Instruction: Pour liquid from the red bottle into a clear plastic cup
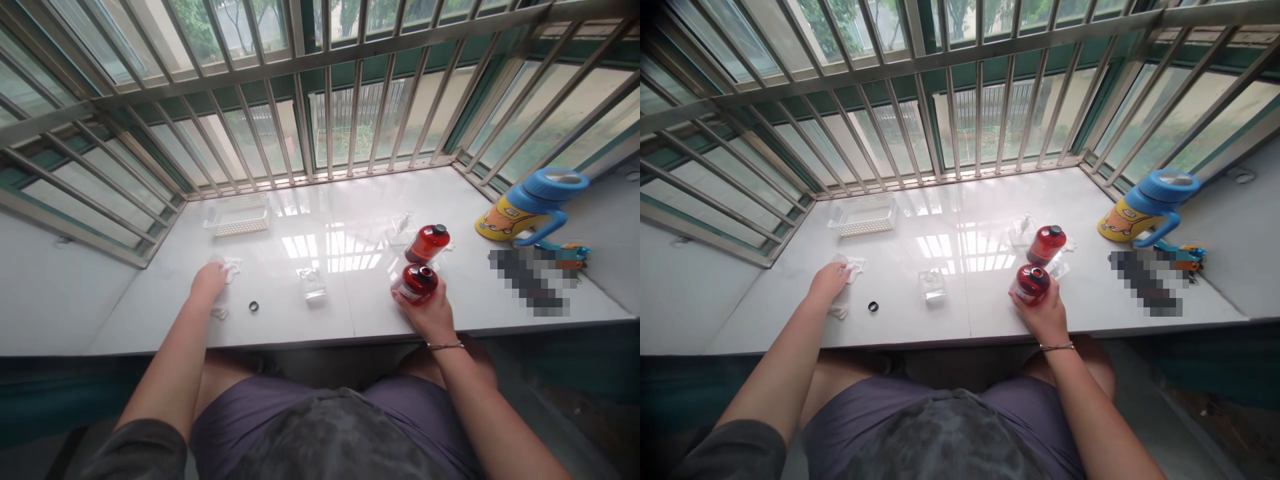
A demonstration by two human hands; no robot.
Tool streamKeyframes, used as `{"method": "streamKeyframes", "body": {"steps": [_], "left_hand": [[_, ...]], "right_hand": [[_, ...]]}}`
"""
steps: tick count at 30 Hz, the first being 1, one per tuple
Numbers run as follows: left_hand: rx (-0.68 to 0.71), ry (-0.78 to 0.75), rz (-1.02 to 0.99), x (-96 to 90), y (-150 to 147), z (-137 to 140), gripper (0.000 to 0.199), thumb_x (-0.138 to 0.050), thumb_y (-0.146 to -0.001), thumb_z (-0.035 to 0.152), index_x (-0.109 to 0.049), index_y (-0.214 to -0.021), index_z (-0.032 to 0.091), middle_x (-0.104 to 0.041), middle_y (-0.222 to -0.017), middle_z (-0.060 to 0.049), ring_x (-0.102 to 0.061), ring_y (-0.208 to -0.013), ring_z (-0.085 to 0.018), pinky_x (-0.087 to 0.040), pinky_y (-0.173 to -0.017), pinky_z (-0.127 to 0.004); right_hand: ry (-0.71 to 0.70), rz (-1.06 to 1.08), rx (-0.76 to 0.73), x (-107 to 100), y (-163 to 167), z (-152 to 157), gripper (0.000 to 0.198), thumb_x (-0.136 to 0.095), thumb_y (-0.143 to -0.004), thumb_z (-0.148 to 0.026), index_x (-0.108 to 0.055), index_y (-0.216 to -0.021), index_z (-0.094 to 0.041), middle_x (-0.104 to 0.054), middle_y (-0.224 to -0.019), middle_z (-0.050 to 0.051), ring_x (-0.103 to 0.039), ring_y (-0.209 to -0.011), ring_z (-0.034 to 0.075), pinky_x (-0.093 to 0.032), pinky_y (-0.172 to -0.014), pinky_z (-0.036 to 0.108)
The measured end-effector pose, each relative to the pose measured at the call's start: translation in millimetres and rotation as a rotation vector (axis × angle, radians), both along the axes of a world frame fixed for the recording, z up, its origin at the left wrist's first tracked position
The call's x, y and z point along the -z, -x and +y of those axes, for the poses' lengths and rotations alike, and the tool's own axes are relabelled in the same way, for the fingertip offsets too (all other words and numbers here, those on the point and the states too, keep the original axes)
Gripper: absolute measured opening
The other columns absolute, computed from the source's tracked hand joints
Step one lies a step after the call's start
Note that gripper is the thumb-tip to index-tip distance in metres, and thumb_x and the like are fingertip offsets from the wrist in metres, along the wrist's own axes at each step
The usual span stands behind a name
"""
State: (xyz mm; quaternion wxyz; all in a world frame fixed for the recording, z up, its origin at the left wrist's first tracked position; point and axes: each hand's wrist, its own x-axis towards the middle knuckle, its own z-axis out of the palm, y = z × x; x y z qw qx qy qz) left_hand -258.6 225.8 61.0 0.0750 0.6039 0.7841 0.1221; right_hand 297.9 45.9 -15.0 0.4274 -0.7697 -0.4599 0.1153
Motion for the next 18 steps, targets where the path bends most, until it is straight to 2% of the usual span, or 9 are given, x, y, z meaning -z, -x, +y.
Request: {"method": "streamKeyframes", "body": {"steps": [3,5,9,11,13,15,18], "left_hand": [[-0.018,-0.015,0.044,-2.3,6.7,-5.6,0.015,-0.064,-0.086,0.028,-0.073,-0.088,0.016,-0.081,-0.106,-0.016,-0.072,-0.111,-0.036,-0.055,-0.103,-0.047],[-0.039,-0.062,0.061,-11.1,8.7,-15.5,0.020,-0.060,-0.091,0.032,-0.073,-0.091,0.016,-0.080,-0.103,-0.014,-0.073,-0.107,-0.035,-0.056,-0.100,-0.049],[-0.066,-0.243,0.083,-33.0,-3.4,-63.7,0.036,-0.046,-0.103,0.040,-0.068,-0.119,0.017,-0.075,-0.129,-0.016,-0.068,-0.123,-0.035,-0.053,-0.109,-0.053],[0.021,-0.289,0.054,-35.7,-23.3,-102.4,0.034,-0.048,-0.104,0.046,-0.067,-0.120,0.023,-0.071,-0.141,-0.009,-0.067,-0.129,-0.031,-0.055,-0.110,-0.047],[0.241,-0.314,-0.064,-27.6,-51.9,-143.6,0.027,-0.051,-0.104,0.046,-0.069,-0.112,0.026,-0.072,-0.141,-0.009,-0.068,-0.131,-0.032,-0.058,-0.110,-0.048],[0.451,-0.242,-0.139,-7.9,-85.2,-179.3,0.023,-0.051,-0.105,0.040,-0.071,-0.110,0.029,-0.074,-0.140,-0.008,-0.068,-0.134,-0.030,-0.052,-0.120,-0.050],[0.666,-0.130,-0.139,36.2,-133.7,-213.1,0.038,-0.046,-0.107,0.027,-0.065,-0.140,0.026,-0.069,-0.150,-0.011,-0.064,-0.142,-0.028,-0.047,-0.127,-0.050]], "right_hand": [[0.033,0.016,0.010,-3.2,0.8,0.0,0.112,-0.085,-0.067,-0.073,-0.043,-0.157,-0.021,-0.069,-0.143,0.020,-0.072,-0.121,0.042,-0.058,-0.100,0.055],[0.045,0.022,0.017,-4.4,1.2,0.0,0.112,-0.084,-0.066,-0.073,-0.043,-0.156,-0.020,-0.069,-0.142,0.020,-0.072,-0.121,0.041,-0.058,-0.100,0.053],[0.037,0.007,0.022,-3.4,0.8,0.4,0.111,-0.083,-0.066,-0.076,-0.044,-0.154,-0.021,-0.070,-0.141,0.020,-0.073,-0.120,0.041,-0.058,-0.098,0.052],[0.038,-0.006,0.020,-1.7,0.0,0.8,0.112,-0.083,-0.066,-0.077,-0.043,-0.155,-0.021,-0.070,-0.141,0.020,-0.073,-0.119,0.041,-0.058,-0.098,0.053],[0.041,-0.016,0.020,0.1,-0.8,1.0,0.113,-0.083,-0.066,-0.077,-0.043,-0.156,-0.021,-0.069,-0.140,0.020,-0.073,-0.119,0.042,-0.058,-0.098,0.053],[0.046,-0.026,0.025,1.6,-1.3,1.2,0.115,-0.083,-0.066,-0.077,-0.042,-0.156,-0.020,-0.069,-0.140,0.020,-0.072,-0.120,0.042,-0.058,-0.098,0.053],[0.054,-0.034,0.037,2.5,-1.3,1.5,0.116,-0.083,-0.065,-0.078,-0.042,-0.156,-0.019,-0.070,-0.139,0.021,-0.072,-0.120,0.042,-0.058,-0.098,0.053]]}}
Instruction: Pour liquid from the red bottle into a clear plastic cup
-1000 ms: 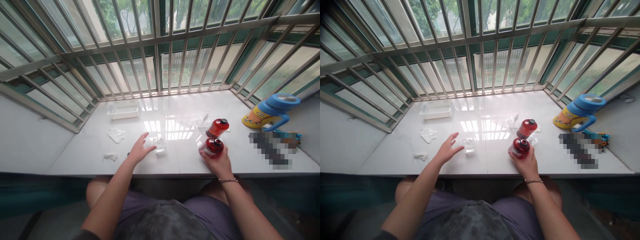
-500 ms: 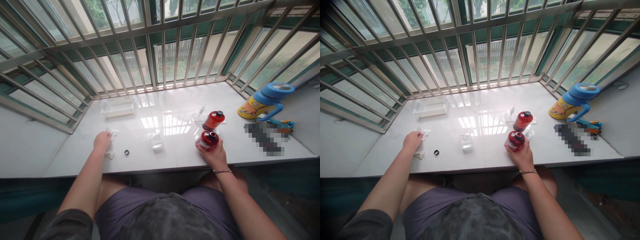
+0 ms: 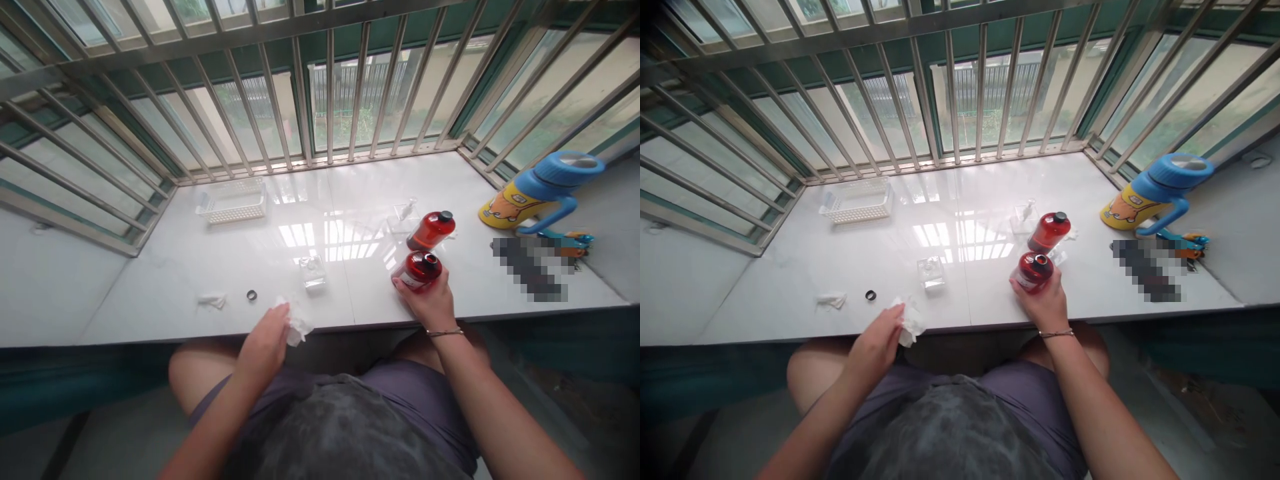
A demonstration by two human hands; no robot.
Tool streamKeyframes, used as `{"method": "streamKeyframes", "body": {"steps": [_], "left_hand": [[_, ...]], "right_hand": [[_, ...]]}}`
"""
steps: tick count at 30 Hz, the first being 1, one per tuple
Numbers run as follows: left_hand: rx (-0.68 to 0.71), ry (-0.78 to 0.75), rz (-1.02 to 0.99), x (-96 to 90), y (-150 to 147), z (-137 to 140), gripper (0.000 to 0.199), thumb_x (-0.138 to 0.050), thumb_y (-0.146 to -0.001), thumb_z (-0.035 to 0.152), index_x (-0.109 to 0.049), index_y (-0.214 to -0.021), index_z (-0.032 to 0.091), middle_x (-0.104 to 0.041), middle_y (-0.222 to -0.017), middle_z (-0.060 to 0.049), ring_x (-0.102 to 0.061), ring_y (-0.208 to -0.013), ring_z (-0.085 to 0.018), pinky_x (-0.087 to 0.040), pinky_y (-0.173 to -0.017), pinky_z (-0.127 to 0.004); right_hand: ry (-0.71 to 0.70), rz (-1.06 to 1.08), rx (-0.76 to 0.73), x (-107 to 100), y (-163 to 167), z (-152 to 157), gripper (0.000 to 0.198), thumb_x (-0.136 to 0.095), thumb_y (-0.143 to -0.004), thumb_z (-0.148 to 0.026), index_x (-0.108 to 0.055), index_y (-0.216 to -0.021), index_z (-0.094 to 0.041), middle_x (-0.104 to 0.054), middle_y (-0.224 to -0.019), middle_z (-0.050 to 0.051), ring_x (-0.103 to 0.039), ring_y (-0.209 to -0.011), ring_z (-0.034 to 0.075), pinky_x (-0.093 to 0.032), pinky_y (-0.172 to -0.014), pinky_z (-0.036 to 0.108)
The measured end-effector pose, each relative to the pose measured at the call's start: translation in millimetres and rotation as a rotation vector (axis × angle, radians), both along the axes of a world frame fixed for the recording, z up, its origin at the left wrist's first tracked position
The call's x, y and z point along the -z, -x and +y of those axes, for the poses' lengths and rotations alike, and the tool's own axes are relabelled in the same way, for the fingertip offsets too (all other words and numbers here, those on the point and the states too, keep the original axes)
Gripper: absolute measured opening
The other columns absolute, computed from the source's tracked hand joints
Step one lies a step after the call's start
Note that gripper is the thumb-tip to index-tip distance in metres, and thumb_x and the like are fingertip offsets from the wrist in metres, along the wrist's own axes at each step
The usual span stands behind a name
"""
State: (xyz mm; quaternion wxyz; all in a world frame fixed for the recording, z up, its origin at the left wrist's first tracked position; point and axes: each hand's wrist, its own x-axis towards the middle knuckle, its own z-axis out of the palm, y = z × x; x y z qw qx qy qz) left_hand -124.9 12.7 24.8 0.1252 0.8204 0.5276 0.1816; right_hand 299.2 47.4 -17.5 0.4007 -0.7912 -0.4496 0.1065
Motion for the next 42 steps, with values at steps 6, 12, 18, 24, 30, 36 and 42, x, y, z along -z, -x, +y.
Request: {"method": "streamKeyframes", "body": {"steps": [6,12,18,24,30,36,42], "left_hand": [[0.107,-0.043,0.163,62.6,-73.4,-17.1,0.062,-0.039,-0.102,0.007,-0.044,-0.163,0.014,-0.050,-0.166,-0.022,-0.041,-0.160,-0.036,-0.042,-0.129,-0.060],[0.227,-0.116,0.282,61.1,-115.3,-7.9,0.072,-0.046,-0.096,0.005,-0.036,-0.167,0.007,-0.044,-0.169,-0.025,-0.039,-0.160,-0.036,-0.043,-0.129,-0.054],[0.320,-0.214,0.422,56.8,-137.3,1.4,0.062,-0.050,-0.097,0.011,-0.048,-0.158,-0.002,-0.048,-0.165,-0.028,-0.046,-0.157,-0.037,-0.046,-0.127,-0.050],[0.367,-0.242,0.464,54.7,-154.2,5.3,0.061,-0.050,-0.100,0.017,-0.049,-0.156,-0.006,-0.047,-0.164,-0.031,-0.048,-0.156,-0.039,-0.045,-0.127,-0.050],[0.421,-0.212,0.440,54.2,-154.8,11.1,0.060,-0.049,-0.101,0.016,-0.049,-0.157,-0.003,-0.048,-0.165,-0.027,-0.046,-0.157,-0.037,-0.045,-0.126,-0.049],[0.411,-0.260,0.385,60.7,-166.4,12.1,0.052,-0.046,-0.108,0.021,-0.053,-0.154,-0.003,-0.055,-0.159,-0.028,-0.052,-0.153,-0.036,-0.047,-0.125,-0.048],[0.446,-0.290,0.377,63.3,-166.6,11.3,0.052,-0.044,-0.110,0.023,-0.052,-0.155,-0.002,-0.053,-0.161,-0.029,-0.051,-0.154,-0.036,-0.048,-0.124,-0.049]], "right_hand": [[0.006,0.008,-0.006,-1.4,0.6,1.0,0.115,-0.082,-0.066,-0.077,-0.042,-0.156,-0.018,-0.072,-0.136,0.021,-0.073,-0.120,0.044,-0.059,-0.097,0.054],[-0.005,-0.001,-0.019,0.9,-0.8,2.3,0.114,-0.082,-0.067,-0.075,-0.040,-0.157,-0.019,-0.069,-0.141,0.022,-0.073,-0.121,0.043,-0.059,-0.099,0.054],[-0.025,0.023,-0.028,0.8,-0.9,3.5,0.112,-0.083,-0.067,-0.074,-0.042,-0.156,-0.020,-0.069,-0.142,0.021,-0.072,-0.124,0.042,-0.058,-0.103,0.054],[-0.036,0.024,-0.019,5.6,-2.6,4.2,0.112,-0.084,-0.067,-0.075,-0.041,-0.156,-0.022,-0.068,-0.143,0.021,-0.072,-0.123,0.042,-0.059,-0.102,0.055],[-0.041,0.014,-0.020,10.2,-4.7,4.6,0.115,-0.083,-0.067,-0.077,-0.041,-0.157,-0.021,-0.068,-0.144,0.021,-0.072,-0.124,0.044,-0.059,-0.102,0.057],[-0.050,0.011,-0.031,9.7,-5.0,4.8,0.111,-0.083,-0.069,-0.076,-0.042,-0.156,-0.021,-0.069,-0.143,0.020,-0.073,-0.123,0.042,-0.060,-0.101,0.055],[-0.065,0.005,-0.047,7.9,-4.0,4.1,0.110,-0.083,-0.069,-0.075,-0.042,-0.155,-0.020,-0.071,-0.139,0.020,-0.074,-0.120,0.041,-0.060,-0.099,0.054]]}}
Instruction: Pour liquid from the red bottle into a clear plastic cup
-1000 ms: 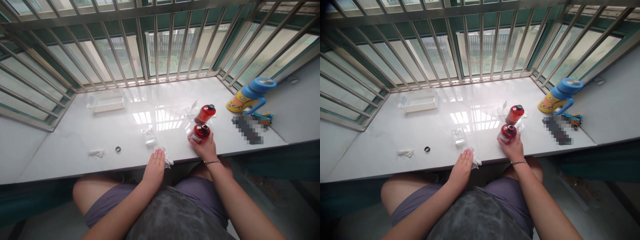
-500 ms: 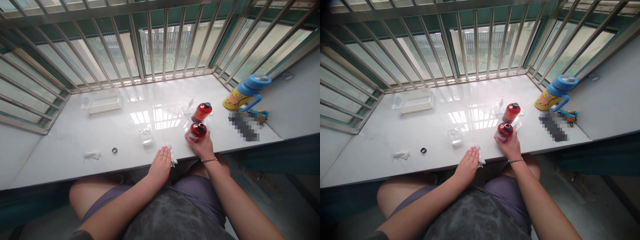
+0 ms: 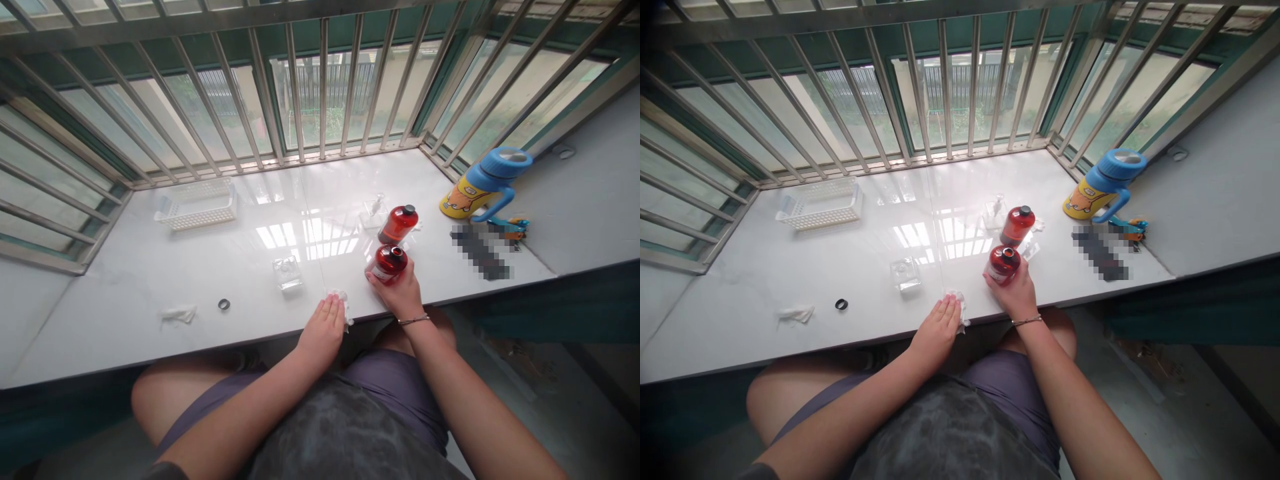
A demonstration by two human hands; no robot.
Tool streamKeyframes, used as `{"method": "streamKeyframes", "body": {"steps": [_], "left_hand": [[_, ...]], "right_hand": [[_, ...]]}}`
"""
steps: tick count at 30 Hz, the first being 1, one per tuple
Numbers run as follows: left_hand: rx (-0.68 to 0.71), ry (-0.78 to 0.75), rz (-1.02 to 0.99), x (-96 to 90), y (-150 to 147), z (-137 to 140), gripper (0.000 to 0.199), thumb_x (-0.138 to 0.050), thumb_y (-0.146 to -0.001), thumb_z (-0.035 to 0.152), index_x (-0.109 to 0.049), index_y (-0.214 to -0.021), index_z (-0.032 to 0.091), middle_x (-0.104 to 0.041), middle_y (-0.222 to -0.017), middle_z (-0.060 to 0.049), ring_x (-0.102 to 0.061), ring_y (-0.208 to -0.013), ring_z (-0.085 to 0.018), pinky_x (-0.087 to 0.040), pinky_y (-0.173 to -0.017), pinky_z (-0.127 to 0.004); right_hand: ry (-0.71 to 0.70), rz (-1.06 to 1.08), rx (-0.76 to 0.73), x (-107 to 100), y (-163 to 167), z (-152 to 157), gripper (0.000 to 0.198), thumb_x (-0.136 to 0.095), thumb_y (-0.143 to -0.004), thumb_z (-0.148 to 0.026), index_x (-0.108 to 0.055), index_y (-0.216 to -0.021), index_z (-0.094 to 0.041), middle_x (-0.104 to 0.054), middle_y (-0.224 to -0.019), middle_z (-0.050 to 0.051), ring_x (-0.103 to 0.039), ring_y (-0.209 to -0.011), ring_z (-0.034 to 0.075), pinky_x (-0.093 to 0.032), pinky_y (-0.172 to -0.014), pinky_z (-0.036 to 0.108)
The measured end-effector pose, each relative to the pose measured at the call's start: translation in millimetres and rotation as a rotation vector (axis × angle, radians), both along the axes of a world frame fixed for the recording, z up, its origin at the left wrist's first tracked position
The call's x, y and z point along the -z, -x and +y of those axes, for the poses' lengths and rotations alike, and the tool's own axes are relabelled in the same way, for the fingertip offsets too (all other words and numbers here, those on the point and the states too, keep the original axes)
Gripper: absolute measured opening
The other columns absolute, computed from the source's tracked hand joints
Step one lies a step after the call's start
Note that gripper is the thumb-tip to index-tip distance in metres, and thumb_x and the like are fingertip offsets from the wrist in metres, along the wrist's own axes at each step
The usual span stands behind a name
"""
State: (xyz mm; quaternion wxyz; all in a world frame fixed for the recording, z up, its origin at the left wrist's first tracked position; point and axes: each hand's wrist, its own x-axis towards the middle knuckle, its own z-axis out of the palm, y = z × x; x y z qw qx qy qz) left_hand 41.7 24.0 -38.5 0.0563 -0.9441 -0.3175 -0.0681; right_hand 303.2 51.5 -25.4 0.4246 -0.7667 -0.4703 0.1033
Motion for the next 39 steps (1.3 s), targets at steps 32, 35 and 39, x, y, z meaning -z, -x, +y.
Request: {"method": "streamKeyframes", "body": {"steps": [32,35,39], "left_hand": [[-0.526,0.220,-0.035,-24.6,-61.6,100.2,0.060,-0.041,-0.098,0.000,-0.050,-0.157,-0.003,-0.055,-0.158,-0.033,-0.052,-0.154,-0.035,-0.048,-0.124,-0.052],[-0.527,0.243,-0.036,-21.8,-68.8,114.4,0.060,-0.039,-0.098,-0.002,-0.049,-0.158,-0.003,-0.050,-0.162,-0.033,-0.048,-0.157,-0.033,-0.044,-0.127,-0.050],[-0.526,0.280,-0.040,-25.1,-80.3,137.2,0.062,-0.036,-0.098,-0.004,-0.046,-0.159,-0.004,-0.044,-0.166,-0.032,-0.042,-0.160,-0.032,-0.039,-0.130,-0.049]], "right_hand": [[-0.012,0.020,-0.043,-6.1,0.5,-1.5,0.107,-0.081,-0.075,-0.073,-0.041,-0.159,-0.020,-0.070,-0.141,0.020,-0.074,-0.119,0.040,-0.062,-0.096,0.053],[-0.008,0.017,-0.043,-6.4,0.3,-1.7,0.107,-0.081,-0.074,-0.074,-0.042,-0.158,-0.020,-0.070,-0.140,0.019,-0.074,-0.120,0.040,-0.061,-0.097,0.053],[-0.012,0.018,-0.042,-5.8,-0.3,-1.6,0.107,-0.082,-0.074,-0.074,-0.041,-0.158,-0.021,-0.069,-0.142,0.019,-0.073,-0.122,0.040,-0.060,-0.098,0.053]]}}
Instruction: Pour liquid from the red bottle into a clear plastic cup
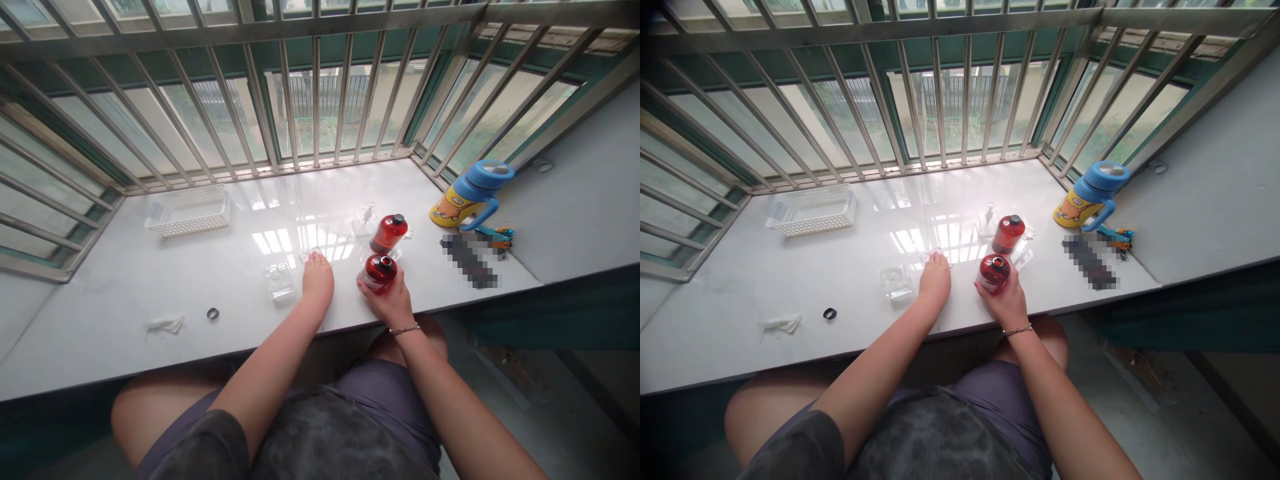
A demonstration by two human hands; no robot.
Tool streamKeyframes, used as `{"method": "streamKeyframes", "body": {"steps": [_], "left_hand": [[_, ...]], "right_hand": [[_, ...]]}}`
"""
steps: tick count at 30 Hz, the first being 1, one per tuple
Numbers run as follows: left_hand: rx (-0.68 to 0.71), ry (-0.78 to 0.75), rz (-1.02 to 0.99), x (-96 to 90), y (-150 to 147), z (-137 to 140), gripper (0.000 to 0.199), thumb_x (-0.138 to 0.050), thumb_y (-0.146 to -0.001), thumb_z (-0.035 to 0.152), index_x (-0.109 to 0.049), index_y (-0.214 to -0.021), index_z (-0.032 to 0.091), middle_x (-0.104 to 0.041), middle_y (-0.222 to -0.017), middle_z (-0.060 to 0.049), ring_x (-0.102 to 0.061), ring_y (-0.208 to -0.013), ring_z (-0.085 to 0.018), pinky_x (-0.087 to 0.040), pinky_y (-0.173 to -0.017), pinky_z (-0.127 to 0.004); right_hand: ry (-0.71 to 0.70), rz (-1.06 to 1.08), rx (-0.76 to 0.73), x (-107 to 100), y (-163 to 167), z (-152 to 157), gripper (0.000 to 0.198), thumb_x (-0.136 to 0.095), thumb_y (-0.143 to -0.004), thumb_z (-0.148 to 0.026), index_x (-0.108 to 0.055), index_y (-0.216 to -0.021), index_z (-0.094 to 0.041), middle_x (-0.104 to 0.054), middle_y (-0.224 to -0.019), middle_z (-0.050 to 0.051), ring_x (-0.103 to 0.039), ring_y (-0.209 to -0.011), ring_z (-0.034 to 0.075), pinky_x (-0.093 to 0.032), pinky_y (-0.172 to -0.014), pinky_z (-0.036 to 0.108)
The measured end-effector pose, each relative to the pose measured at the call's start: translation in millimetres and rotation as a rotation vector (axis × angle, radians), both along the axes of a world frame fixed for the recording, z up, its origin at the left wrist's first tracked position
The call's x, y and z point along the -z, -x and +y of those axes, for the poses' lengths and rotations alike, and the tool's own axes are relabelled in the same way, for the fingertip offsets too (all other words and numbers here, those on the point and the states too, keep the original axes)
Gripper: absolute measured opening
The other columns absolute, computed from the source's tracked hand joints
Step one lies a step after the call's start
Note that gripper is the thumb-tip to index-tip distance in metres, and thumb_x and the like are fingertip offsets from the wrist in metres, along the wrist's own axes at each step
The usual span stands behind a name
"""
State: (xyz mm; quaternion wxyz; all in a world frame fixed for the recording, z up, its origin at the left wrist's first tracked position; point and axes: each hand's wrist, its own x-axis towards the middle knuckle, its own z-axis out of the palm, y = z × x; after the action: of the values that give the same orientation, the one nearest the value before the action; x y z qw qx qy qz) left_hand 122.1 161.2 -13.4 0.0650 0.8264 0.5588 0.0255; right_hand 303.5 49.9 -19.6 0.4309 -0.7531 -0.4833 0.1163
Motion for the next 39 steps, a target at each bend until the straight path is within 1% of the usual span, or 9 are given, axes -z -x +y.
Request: {"method": "streamKeyframes", "body": {"steps": [7,12,17,20,25,29,33,35,39], "left_hand": [[-0.026,0.045,-0.025,-1.4,-26.5,41.1,0.062,-0.037,-0.099,-0.003,-0.040,-0.161,-0.009,-0.038,-0.168,-0.035,-0.037,-0.163,-0.034,-0.034,-0.132,-0.050],[-0.005,0.058,-0.053,-2.3,-40.1,68.5,0.066,-0.043,-0.098,-0.001,-0.037,-0.164,-0.005,-0.037,-0.169,-0.036,-0.035,-0.163,-0.036,-0.033,-0.132,-0.053],[0.098,0.063,-0.081,-3.6,-33.4,80.6,0.070,-0.042,-0.096,-0.002,-0.036,-0.165,0.001,-0.040,-0.170,-0.030,-0.035,-0.164,-0.032,-0.031,-0.133,-0.051],[0.161,0.083,-0.092,-4.4,-25.1,80.3,0.068,-0.041,-0.096,-0.004,-0.041,-0.163,0.006,-0.045,-0.169,-0.026,-0.038,-0.163,-0.028,-0.032,-0.132,-0.046],[0.208,0.091,-0.111,-7.8,-22.4,71.6,0.062,-0.035,-0.095,-0.008,-0.051,-0.152,0.008,-0.053,-0.164,-0.024,-0.046,-0.158,-0.025,-0.037,-0.128,-0.042],[0.245,0.089,-0.128,-11.0,-26.9,54.9,0.060,-0.035,-0.097,-0.008,-0.053,-0.151,0.012,-0.053,-0.165,-0.020,-0.047,-0.158,-0.023,-0.039,-0.128,-0.041],[0.330,0.108,-0.145,-13.7,-29.2,24.1,0.050,-0.040,-0.102,0.000,-0.055,-0.148,0.012,-0.054,-0.163,-0.020,-0.050,-0.155,-0.024,-0.044,-0.125,-0.040],[0.377,0.124,-0.152,-14.7,-27.1,5.5,0.044,-0.041,-0.106,0.005,-0.057,-0.147,0.012,-0.055,-0.163,-0.020,-0.051,-0.154,-0.024,-0.043,-0.126,-0.039],[0.432,0.165,-0.174,-18.5,-12.0,-28.1,0.040,-0.044,-0.109,0.013,-0.058,-0.147,0.012,-0.055,-0.164,-0.019,-0.051,-0.155,-0.024,-0.042,-0.128,-0.038]], "right_hand": [[-0.004,0.007,0.003,1.2,0.6,0.9,0.107,-0.081,-0.074,-0.074,-0.041,-0.158,-0.021,-0.071,-0.141,0.019,-0.074,-0.122,0.041,-0.061,-0.098,0.055],[-0.009,0.001,0.005,1.4,1.2,1.1,0.106,-0.080,-0.075,-0.074,-0.041,-0.158,-0.021,-0.071,-0.140,0.020,-0.074,-0.122,0.041,-0.061,-0.098,0.056],[-0.006,-0.008,-0.005,0.5,1.0,1.3,0.101,-0.079,-0.076,-0.074,-0.042,-0.155,-0.021,-0.071,-0.139,0.020,-0.075,-0.121,0.040,-0.062,-0.098,0.056],[-0.009,-0.006,-0.003,-0.1,0.8,1.5,0.102,-0.079,-0.076,-0.073,-0.042,-0.156,-0.022,-0.071,-0.140,0.019,-0.074,-0.122,0.041,-0.062,-0.099,0.057],[0.002,-0.015,-0.014,0.2,-0.4,1.5,0.104,-0.080,-0.077,-0.071,-0.040,-0.158,-0.020,-0.071,-0.140,0.019,-0.074,-0.121,0.040,-0.062,-0.098,0.056],[0.004,-0.007,-0.004,1.2,-0.5,1.2,0.104,-0.081,-0.075,-0.071,-0.042,-0.157,-0.021,-0.072,-0.138,0.019,-0.075,-0.120,0.039,-0.062,-0.097,0.055],[-0.023,0.006,-0.006,2.7,0.1,1.6,0.102,-0.082,-0.073,-0.072,-0.044,-0.154,-0.021,-0.072,-0.137,0.019,-0.074,-0.119,0.039,-0.061,-0.097,0.055],[-0.032,0.015,-0.002,3.4,0.2,1.9,0.102,-0.082,-0.073,-0.072,-0.044,-0.153,-0.021,-0.072,-0.136,0.019,-0.075,-0.118,0.039,-0.061,-0.097,0.054],[-0.019,0.022,-0.001,4.2,-0.2,2.3,0.104,-0.083,-0.071,-0.073,-0.044,-0.152,-0.020,-0.073,-0.134,0.019,-0.075,-0.117,0.039,-0.061,-0.096,0.053]]}}
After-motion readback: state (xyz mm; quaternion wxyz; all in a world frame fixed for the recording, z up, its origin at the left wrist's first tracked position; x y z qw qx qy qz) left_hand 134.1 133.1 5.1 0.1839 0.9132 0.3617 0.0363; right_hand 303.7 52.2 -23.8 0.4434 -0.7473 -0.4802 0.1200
